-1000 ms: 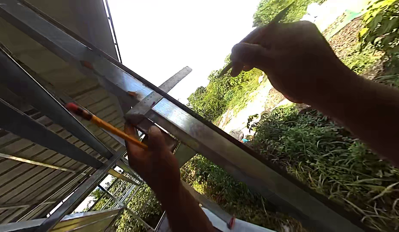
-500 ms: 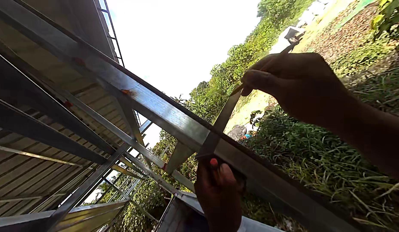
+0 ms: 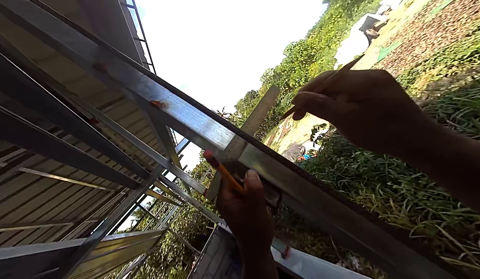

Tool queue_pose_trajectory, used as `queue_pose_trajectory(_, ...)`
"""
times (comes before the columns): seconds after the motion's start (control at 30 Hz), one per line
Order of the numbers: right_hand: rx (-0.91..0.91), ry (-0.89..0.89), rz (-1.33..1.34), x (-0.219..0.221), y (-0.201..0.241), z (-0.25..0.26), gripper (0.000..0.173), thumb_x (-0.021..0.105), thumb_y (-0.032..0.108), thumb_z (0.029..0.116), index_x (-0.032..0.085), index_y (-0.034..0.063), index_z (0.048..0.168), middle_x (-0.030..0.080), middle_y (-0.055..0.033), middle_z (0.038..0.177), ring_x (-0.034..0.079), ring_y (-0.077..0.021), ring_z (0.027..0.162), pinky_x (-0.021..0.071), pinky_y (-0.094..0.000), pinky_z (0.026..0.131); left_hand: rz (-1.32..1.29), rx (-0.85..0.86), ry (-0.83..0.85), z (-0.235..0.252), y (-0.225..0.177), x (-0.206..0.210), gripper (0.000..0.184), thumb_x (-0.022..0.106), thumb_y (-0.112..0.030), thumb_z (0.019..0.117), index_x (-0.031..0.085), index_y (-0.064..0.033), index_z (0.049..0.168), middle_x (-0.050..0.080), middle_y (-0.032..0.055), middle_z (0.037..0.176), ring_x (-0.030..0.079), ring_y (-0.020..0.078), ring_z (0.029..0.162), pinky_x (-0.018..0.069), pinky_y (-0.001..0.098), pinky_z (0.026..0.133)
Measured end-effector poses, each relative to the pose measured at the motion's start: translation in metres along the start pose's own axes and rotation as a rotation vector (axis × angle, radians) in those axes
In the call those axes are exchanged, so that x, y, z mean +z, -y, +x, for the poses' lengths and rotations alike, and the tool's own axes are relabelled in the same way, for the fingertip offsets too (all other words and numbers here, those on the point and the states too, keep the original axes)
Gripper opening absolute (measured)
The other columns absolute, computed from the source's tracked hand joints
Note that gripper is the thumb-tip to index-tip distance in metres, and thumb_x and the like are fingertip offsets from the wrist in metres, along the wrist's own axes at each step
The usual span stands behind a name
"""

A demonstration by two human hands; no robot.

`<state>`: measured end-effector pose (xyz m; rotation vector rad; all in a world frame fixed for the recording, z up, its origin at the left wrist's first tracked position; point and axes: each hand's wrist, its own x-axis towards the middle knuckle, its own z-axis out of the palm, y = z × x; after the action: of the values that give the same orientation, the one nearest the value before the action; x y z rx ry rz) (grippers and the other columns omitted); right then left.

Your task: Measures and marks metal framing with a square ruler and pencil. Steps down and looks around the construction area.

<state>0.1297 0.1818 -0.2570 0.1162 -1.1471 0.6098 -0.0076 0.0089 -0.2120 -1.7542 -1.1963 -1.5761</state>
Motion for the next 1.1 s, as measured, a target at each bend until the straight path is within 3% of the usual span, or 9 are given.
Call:
queue_pose_trajectory(0.17,-0.036,0.024,0.115,0.01,0.005,0.006,0.015,0.06,0.024,0.1045,0.071,0.0151,0.101,0.074,0.0087,0.09,0.071,0.0004,0.083,0.0608,-0.0167,0.073,0.019,-0.061,0.033,0.001,-0.004,-0.002,0.01,0.062,-0.012,0.0926,0.062,-0.0035,0.088,0.056,0.0012,0.061,0.057,0.0085,0.05,0.0544,0.0254,0.048)
queue_pose_trajectory(0.5,-0.047,0.173,0.388,0.049,0.018,0.046,0.015,0.061,0.018,0.1043,0.07,0.0078,0.098,0.077,0.0019,0.086,0.074,-0.0066,0.077,0.0639,-0.0245,0.073,0.028,-0.163,0.001,-0.001,-0.013,0.002,0.016,0.062,-0.011,0.0909,0.062,0.0017,0.1,0.06,0.0051,0.066,0.061,0.0115,0.054,0.0563,0.0278,0.051)
queue_pose_trajectory(0.7,-0.054,0.278,0.401,0.059,0.017,0.047,0.024,0.057,0.023,0.1069,0.072,0.0098,0.094,0.074,0.0043,0.082,0.07,-0.0032,0.073,0.0605,-0.0216,0.069,0.01,-0.187,0.015,-0.001,-0.016,0.002,0.016,0.059,-0.009,0.0935,0.06,0.0033,0.103,0.062,0.0085,0.07,0.064,0.0137,0.059,0.0578,0.0293,0.053)
queue_pose_trajectory(0.93,-0.045,0.293,0.502,0.059,0.015,0.045,0.022,0.057,0.02,0.1068,0.072,0.0068,0.096,0.076,0.0018,0.084,0.072,-0.0051,0.077,0.0621,-0.0235,0.073,0.049,-0.155,0.021,-0.001,-0.014,0.002,0.015,0.058,-0.01,0.0941,0.06,0.003,0.102,0.062,0.0081,0.07,0.064,0.0145,0.058,0.0583,0.0298,0.053)
queue_pose_trajectory(1.1,-0.05,0.3,0.447,0.06,0.015,0.045,0.022,0.06,0.023,0.1058,0.073,0.0107,0.094,0.072,0.0054,0.081,0.067,-0.0003,0.073,0.057,-0.0182,0.066,0.051,-0.148,0.006,-0.002,-0.014,0.003,0.015,0.059,-0.01,0.094,0.06,0.003,0.101,0.062,0.0084,0.07,0.065,0.0143,0.059,0.0589,0.0299,0.054)
